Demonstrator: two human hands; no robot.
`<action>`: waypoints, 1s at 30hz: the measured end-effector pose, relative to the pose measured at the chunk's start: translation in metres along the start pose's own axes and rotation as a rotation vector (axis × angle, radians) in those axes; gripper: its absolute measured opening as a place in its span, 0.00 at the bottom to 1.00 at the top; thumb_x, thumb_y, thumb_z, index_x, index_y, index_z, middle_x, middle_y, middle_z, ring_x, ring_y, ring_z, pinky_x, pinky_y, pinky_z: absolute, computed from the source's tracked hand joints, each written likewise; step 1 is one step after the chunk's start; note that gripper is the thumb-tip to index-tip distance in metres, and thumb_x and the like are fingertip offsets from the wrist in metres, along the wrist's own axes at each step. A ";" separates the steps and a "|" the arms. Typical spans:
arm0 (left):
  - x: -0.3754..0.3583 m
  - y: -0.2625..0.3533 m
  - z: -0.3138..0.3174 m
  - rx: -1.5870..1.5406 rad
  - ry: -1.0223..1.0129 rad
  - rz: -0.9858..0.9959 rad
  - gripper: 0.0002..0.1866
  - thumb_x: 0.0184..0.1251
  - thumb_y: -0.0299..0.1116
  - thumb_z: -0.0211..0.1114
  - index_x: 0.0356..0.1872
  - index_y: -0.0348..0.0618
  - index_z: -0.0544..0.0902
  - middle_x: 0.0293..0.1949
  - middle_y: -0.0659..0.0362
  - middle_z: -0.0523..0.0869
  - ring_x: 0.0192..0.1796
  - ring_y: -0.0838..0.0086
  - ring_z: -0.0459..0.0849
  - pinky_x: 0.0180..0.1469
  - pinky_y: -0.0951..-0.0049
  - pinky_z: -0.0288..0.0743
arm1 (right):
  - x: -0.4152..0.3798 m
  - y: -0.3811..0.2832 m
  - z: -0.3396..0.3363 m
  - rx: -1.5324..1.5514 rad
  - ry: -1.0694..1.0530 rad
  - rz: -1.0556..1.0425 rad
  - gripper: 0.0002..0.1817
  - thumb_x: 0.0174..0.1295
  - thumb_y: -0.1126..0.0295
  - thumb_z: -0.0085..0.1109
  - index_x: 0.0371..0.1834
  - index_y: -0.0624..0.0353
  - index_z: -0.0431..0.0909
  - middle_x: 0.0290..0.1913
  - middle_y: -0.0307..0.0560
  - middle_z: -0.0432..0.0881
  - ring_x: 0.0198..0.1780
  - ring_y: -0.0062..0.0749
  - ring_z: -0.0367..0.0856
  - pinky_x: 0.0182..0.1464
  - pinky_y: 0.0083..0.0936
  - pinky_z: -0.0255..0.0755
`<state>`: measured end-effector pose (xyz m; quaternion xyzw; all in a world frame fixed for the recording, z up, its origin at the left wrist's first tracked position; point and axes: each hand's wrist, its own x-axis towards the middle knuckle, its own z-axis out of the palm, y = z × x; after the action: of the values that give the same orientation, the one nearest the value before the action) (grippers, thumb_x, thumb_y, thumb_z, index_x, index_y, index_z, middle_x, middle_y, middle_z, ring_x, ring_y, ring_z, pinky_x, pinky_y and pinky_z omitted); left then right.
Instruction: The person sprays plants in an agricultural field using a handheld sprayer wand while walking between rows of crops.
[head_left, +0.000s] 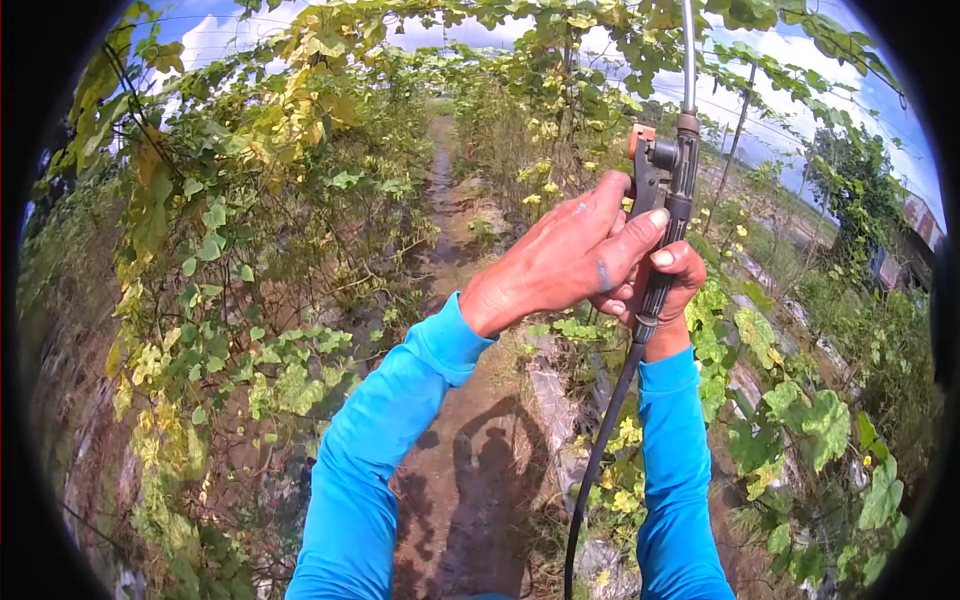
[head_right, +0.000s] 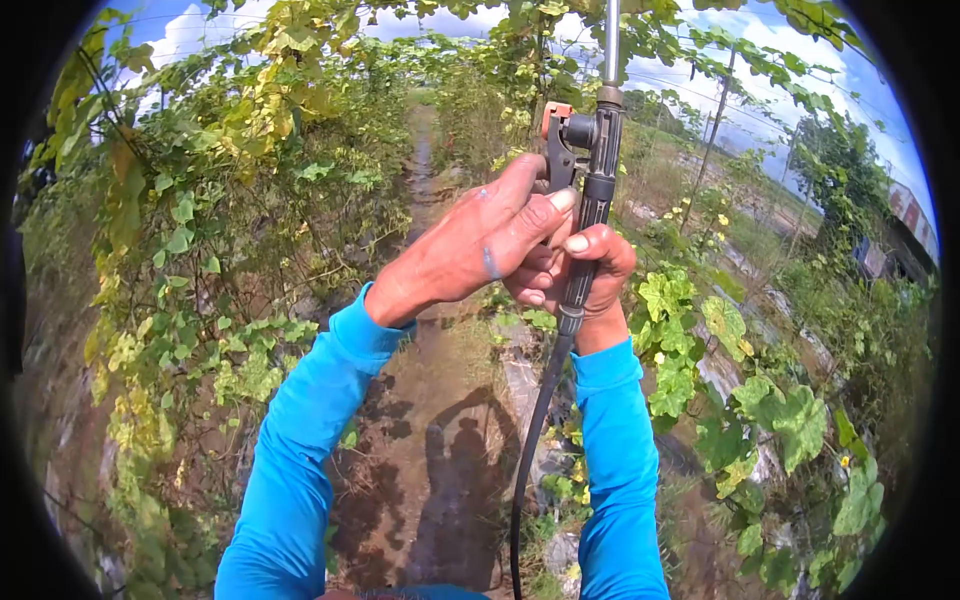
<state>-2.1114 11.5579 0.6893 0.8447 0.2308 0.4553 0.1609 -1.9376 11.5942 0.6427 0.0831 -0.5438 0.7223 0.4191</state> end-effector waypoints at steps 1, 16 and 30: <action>0.001 0.000 -0.006 -0.013 -0.004 -0.013 0.24 0.78 0.51 0.51 0.55 0.37 0.70 0.37 0.43 0.83 0.40 0.58 0.84 0.44 0.58 0.74 | 0.006 -0.002 -0.006 0.029 -0.078 0.017 0.24 0.48 0.58 0.54 0.47 0.61 0.73 0.25 0.38 0.66 0.25 0.30 0.68 0.26 0.29 0.67; -0.012 -0.072 -0.030 -0.013 -0.040 0.136 0.31 0.78 0.52 0.53 0.64 0.32 0.69 0.46 0.44 0.80 0.52 0.51 0.80 0.55 0.55 0.74 | 0.061 0.041 -0.082 0.373 -0.481 0.119 0.19 0.41 0.63 0.63 0.31 0.52 0.63 0.17 0.36 0.59 0.13 0.22 0.53 0.14 0.26 0.58; 0.012 -0.166 -0.020 0.018 -0.226 -0.054 0.27 0.76 0.55 0.54 0.56 0.39 0.73 0.41 0.46 0.80 0.46 0.49 0.80 0.50 0.53 0.73 | 0.068 0.087 -0.178 0.325 -0.384 0.043 0.22 0.36 0.64 0.65 0.33 0.52 0.63 0.14 0.33 0.55 0.13 0.24 0.53 0.16 0.26 0.54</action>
<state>-2.1631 11.7056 0.6289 0.8856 0.2380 0.3503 0.1908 -1.9817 11.7764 0.5496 0.2737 -0.4918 0.7799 0.2739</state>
